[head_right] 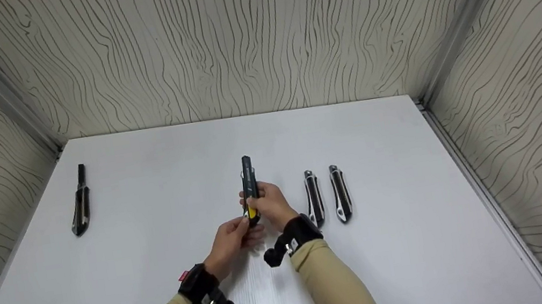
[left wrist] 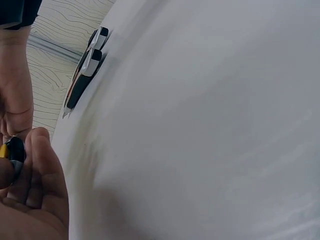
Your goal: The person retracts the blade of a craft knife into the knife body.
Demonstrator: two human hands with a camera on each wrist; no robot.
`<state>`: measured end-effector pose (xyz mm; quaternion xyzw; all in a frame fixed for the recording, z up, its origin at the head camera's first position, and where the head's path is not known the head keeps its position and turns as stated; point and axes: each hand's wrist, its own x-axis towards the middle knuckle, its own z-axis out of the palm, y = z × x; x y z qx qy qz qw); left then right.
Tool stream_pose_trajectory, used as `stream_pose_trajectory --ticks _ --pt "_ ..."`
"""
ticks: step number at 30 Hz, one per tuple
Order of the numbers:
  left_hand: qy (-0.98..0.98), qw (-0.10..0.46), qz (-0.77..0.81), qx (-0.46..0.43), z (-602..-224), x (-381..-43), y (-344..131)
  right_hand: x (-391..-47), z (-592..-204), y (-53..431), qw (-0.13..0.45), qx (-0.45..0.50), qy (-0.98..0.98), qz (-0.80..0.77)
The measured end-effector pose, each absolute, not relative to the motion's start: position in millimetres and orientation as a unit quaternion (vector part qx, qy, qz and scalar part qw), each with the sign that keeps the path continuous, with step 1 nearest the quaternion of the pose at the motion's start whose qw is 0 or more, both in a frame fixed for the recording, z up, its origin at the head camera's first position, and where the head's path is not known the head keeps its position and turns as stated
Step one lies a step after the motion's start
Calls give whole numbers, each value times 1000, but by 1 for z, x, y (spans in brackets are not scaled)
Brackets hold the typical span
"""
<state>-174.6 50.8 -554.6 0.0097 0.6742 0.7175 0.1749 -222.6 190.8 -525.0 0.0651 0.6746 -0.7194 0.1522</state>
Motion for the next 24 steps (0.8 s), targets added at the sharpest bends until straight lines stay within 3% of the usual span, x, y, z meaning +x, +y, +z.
stream_pose_trajectory --ticks 24 --pt "667 172 725 10 -556 -175 50 -223 -524 189 163 58 684 -709"
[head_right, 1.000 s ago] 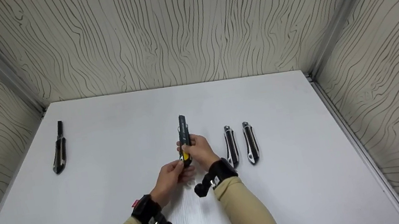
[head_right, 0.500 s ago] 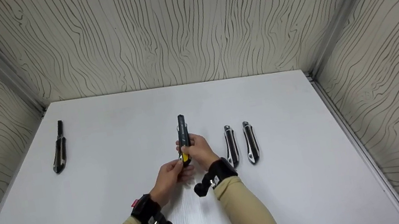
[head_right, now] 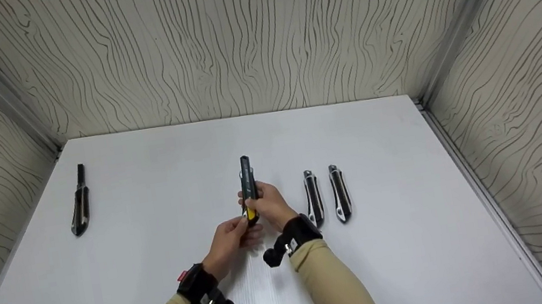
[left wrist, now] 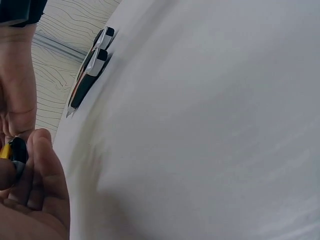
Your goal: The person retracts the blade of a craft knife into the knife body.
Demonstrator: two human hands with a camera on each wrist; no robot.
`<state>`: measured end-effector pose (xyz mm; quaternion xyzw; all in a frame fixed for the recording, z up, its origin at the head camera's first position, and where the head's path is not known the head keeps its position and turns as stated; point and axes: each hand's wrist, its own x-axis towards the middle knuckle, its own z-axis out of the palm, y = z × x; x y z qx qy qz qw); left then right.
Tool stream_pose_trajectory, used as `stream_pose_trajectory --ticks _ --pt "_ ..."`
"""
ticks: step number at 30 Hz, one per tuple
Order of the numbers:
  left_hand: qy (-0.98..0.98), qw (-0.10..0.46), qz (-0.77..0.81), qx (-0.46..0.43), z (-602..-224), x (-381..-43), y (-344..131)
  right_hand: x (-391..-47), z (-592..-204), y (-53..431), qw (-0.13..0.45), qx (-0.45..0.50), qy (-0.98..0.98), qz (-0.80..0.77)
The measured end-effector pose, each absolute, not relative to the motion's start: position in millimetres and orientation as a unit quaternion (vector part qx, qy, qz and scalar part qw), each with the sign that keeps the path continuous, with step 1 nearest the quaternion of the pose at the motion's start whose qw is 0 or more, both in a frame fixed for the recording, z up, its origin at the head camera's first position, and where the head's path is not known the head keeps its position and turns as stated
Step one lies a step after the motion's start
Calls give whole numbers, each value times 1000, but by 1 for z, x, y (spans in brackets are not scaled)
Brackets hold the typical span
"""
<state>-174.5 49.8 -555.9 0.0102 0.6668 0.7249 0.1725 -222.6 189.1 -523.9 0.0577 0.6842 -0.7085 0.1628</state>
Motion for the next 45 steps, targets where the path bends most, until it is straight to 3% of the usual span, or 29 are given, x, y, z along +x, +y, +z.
stream_pose_trajectory --ticks 17,45 --pt "648 186 738 3 -561 -172 51 -219 -521 200 175 15 731 -659" --pt "675 264 688 44 -555 -166 96 -200 -518 259 147 64 823 -544"
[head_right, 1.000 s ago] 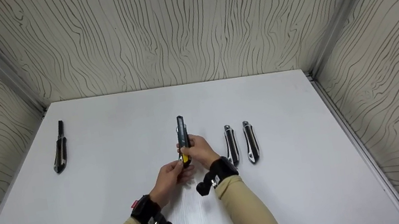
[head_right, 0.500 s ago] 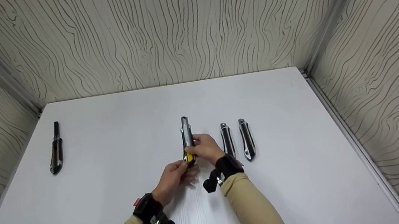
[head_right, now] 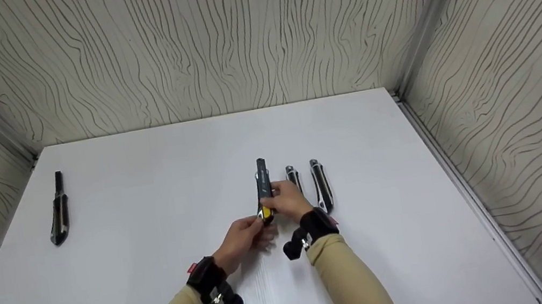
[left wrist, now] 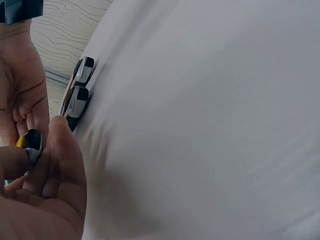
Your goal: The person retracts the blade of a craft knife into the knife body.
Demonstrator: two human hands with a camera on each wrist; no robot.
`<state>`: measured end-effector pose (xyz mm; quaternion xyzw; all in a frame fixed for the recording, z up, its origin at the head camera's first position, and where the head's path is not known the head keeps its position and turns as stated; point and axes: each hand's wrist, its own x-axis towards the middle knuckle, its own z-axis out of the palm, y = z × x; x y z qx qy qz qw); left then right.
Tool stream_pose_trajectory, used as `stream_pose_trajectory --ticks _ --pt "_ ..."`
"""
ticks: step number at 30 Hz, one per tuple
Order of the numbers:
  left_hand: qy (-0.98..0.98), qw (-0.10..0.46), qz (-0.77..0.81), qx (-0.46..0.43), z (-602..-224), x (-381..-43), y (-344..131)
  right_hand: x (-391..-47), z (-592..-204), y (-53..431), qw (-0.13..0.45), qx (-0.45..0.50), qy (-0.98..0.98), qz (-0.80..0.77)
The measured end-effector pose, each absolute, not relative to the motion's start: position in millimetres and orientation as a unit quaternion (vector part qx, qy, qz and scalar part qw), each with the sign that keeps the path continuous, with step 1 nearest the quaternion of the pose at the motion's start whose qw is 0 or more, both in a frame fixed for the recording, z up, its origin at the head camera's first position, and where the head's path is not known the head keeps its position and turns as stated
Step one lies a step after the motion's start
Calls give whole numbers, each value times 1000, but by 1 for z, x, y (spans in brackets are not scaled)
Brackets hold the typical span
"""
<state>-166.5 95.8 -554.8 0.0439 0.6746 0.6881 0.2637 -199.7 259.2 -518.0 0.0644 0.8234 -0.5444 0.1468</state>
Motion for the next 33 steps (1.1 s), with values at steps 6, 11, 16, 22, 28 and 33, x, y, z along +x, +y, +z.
stream_pose_trajectory --ticks 6,11,16,22,28,33 --pt "685 276 672 49 -555 -167 99 -200 -520 265 138 78 839 -520" --pt "696 271 663 48 -555 -166 94 -200 -523 264 130 91 850 -503" --pt "701 260 663 31 -555 -167 86 -202 -527 260 124 102 867 -471" --pt "694 254 674 18 -557 -169 79 -204 -531 254 98 98 896 -423" --pt "679 251 690 11 -560 -170 77 -206 -531 249 61 91 923 -368" --pt "679 249 690 12 -560 -170 73 -206 -530 243 54 104 935 -335"
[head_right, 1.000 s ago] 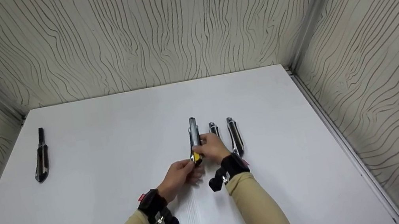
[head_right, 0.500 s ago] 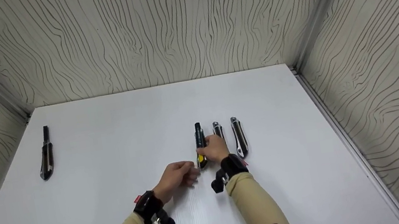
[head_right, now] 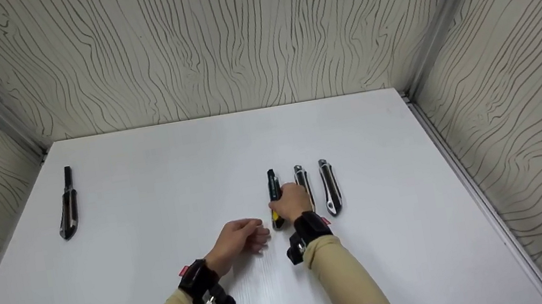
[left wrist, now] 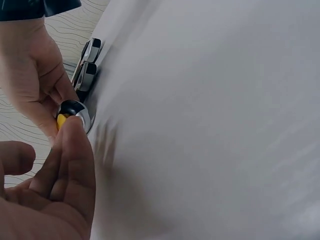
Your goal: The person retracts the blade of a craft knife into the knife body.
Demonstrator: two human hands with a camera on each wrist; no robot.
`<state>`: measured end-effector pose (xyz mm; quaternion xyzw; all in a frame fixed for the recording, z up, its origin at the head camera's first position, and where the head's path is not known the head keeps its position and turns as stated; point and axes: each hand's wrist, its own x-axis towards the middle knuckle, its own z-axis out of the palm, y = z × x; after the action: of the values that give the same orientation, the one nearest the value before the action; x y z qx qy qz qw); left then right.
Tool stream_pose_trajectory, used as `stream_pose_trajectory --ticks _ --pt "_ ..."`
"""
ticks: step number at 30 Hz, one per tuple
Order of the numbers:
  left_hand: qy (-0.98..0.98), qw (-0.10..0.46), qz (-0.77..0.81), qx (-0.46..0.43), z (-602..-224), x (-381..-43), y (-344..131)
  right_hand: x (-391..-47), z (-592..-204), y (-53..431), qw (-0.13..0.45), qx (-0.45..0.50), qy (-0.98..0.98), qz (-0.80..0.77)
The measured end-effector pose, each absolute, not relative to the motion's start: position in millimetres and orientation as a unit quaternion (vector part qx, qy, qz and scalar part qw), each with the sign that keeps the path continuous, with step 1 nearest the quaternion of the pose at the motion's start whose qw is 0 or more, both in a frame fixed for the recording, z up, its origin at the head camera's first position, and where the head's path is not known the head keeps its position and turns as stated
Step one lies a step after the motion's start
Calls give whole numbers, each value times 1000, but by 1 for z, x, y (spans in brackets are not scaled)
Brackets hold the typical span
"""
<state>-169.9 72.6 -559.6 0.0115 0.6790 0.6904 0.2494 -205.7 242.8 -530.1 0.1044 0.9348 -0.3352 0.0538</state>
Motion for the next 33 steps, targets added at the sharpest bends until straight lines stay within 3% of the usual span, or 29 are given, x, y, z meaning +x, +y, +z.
stream_pose_trajectory --ticks 26,33 --pt "746 239 621 27 -540 -184 47 -197 -522 241 8 108 966 -233" --pt "820 200 535 42 -528 -199 26 -197 -510 238 8 101 967 -235"
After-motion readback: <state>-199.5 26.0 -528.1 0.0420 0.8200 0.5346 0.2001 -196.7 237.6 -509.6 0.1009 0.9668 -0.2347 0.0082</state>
